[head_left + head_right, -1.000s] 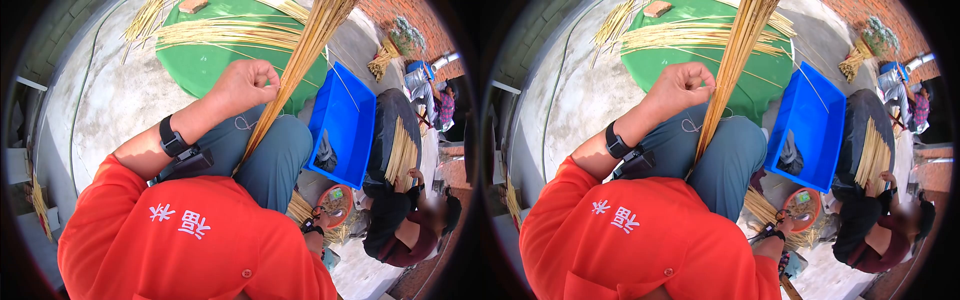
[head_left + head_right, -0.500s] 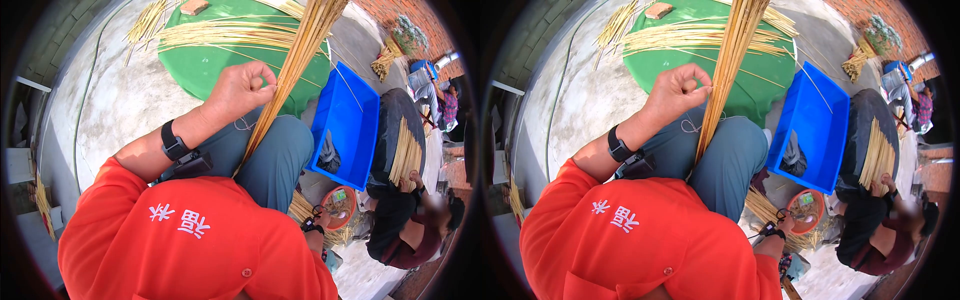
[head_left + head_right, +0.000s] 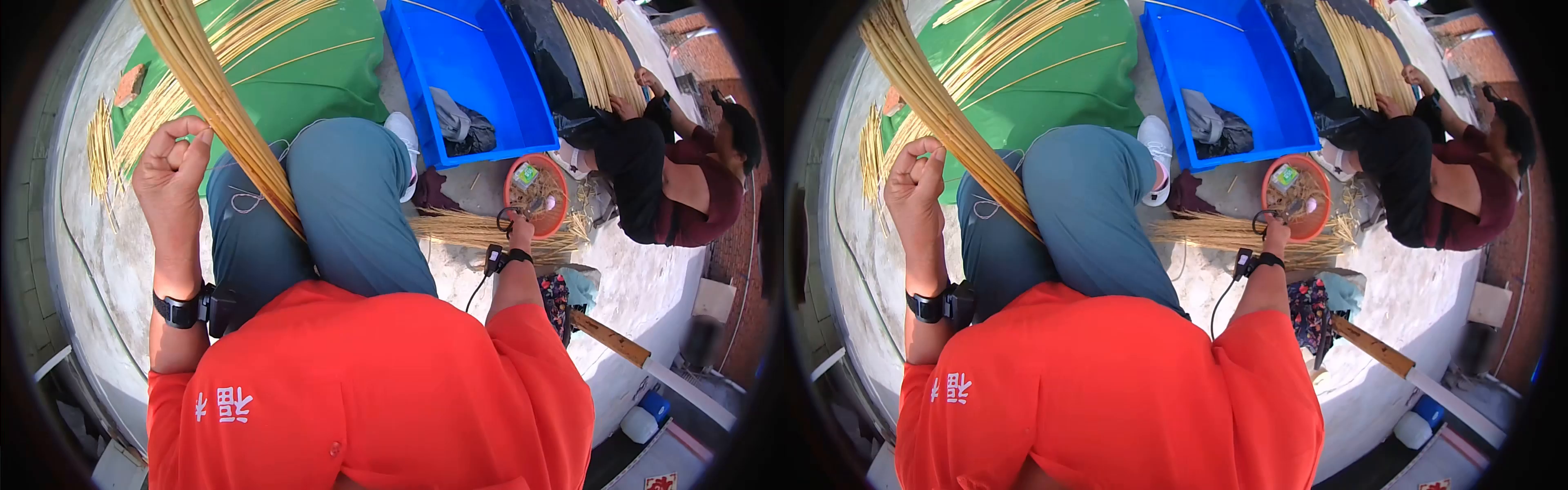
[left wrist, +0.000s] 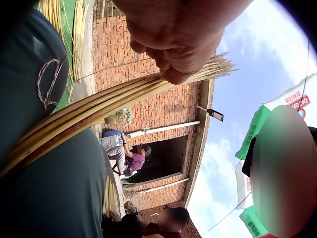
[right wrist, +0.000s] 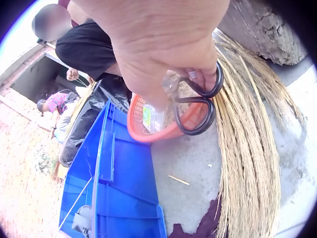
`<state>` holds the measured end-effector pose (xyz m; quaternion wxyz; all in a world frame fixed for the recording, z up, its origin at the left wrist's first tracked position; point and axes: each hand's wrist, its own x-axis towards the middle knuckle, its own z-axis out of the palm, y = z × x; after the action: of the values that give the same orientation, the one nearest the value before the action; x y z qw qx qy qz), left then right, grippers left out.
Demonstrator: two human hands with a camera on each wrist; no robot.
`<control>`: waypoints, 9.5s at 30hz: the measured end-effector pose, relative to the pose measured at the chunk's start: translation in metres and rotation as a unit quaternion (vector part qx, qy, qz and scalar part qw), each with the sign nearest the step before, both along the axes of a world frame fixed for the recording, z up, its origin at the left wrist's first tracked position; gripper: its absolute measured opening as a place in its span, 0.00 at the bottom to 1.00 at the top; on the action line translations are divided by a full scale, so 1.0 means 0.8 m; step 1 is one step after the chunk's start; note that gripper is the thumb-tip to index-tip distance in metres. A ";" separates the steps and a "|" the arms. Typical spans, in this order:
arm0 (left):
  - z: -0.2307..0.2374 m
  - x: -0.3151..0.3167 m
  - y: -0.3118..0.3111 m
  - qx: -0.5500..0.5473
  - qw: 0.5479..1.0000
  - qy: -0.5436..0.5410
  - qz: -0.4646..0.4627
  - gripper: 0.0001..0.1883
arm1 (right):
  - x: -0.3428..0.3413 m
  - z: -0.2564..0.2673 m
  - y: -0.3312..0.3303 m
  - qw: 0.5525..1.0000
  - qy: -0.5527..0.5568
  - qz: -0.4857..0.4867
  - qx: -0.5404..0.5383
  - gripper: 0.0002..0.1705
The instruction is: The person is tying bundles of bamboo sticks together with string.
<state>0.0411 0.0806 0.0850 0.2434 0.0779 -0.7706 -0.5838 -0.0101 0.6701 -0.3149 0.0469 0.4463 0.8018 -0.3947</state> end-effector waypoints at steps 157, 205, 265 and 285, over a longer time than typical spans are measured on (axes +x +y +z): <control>-0.017 0.069 -0.077 0.379 0.915 -0.029 -0.137 0.06 | 0.071 0.444 -0.599 0.380 0.398 0.741 0.384 0.07; -0.016 0.085 -0.068 0.364 0.907 0.010 -0.212 0.11 | 0.028 0.500 -0.382 0.661 0.530 0.224 -0.481 0.02; -0.024 0.076 -0.068 0.388 0.905 -0.052 -0.166 0.10 | 0.026 0.536 -0.367 0.637 0.590 0.256 -0.426 0.04; -0.019 0.078 -0.068 0.158 0.980 0.071 0.095 0.17 | 0.061 0.542 -0.414 0.643 0.535 0.376 -0.397 0.06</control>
<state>0.1037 0.0263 0.0694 0.3367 0.1468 -0.6388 -0.6761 0.0383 0.3391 0.1186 -0.0732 -0.2443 0.5521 -0.7938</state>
